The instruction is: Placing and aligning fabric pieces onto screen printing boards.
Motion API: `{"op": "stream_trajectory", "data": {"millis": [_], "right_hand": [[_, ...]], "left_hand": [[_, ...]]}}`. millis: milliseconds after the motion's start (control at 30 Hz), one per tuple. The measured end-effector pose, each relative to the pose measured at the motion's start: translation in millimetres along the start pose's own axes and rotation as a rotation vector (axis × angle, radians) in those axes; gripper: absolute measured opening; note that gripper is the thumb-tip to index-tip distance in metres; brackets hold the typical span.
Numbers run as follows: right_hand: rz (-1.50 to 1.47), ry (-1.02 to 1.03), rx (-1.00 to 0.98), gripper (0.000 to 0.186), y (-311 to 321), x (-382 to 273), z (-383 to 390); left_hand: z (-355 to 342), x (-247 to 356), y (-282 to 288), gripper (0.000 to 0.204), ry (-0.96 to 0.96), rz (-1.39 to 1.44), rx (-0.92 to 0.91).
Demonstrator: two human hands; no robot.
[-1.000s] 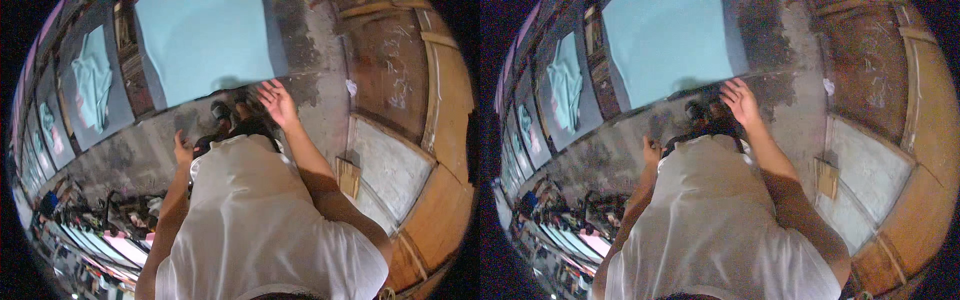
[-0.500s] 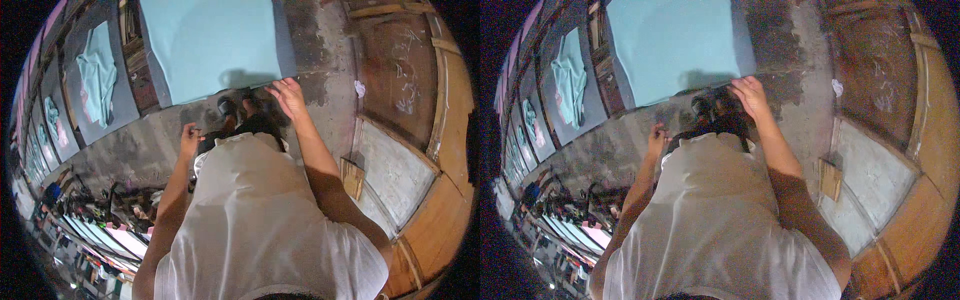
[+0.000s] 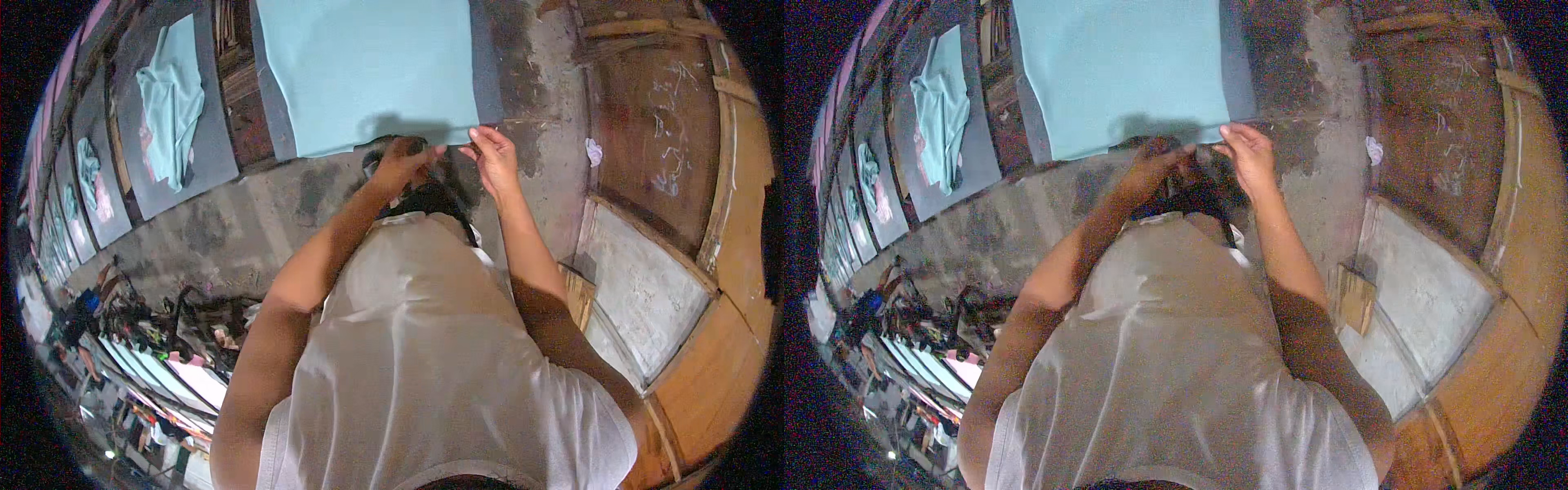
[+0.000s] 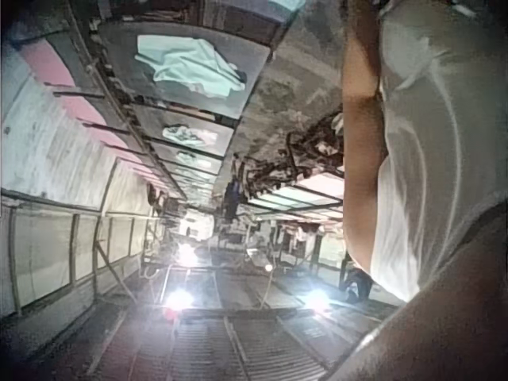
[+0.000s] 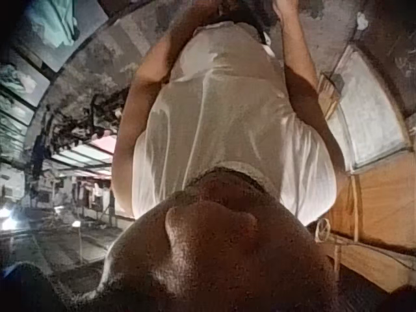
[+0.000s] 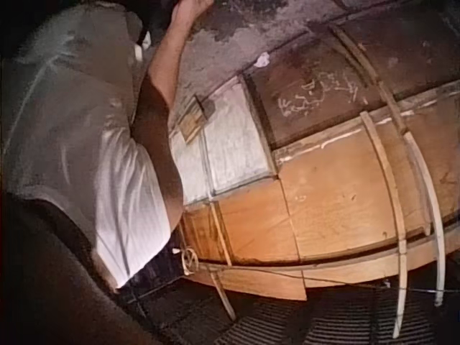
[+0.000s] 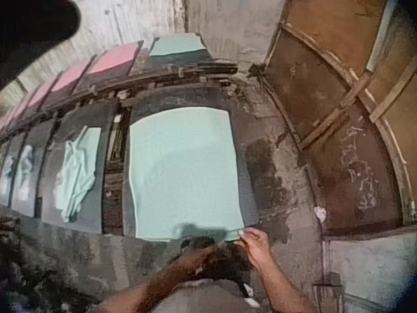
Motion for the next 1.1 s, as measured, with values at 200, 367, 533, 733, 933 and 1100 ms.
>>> {"op": "stream_trajectory", "data": {"millis": [200, 367, 533, 733, 933, 1100], "right_hand": [[0.066, 0.040, 0.054, 0.012, 10.4, -9.3, 10.2], [0.093, 0.072, 0.088, 0.014, 6.7, -24.6, 21.5], [0.132, 0.065, 0.106, 0.016, 11.4, -15.8, 14.0], [0.130, 0.070, 0.162, 0.017, 17.8, -3.0, 1.6], [0.143, 0.061, 0.120, 0.019, 15.2, 2.5, -5.1], [0.413, -0.131, 0.047, 0.022, 44.8, 62.1, 2.0]], "left_hand": [[13.0, 22.1, -12.4, 0.028, 0.044, 0.051, 0.169], [5.7, 12.7, -19.8, 0.028, -0.096, 0.049, -0.002], [5.3, 15.0, -14.6, 0.029, -0.125, -0.032, 0.110], [-11.8, -6.6, -8.0, 0.027, -0.110, -0.287, -0.076], [22.2, -85.0, 78.2, 0.016, -0.032, -0.270, 0.014], [94.9, -90.2, 143.6, 0.026, -0.032, -0.496, 0.238]]}}
Point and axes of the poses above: each hand's wrist, its own z-axis away from the middle knuckle, its own y-axis out of the back of the hand, x = y × z, the point moved 8 cm from there along -z, towards the middle knuckle, and after that the axes turned 10 degrees about z, right-handed, at the moved point
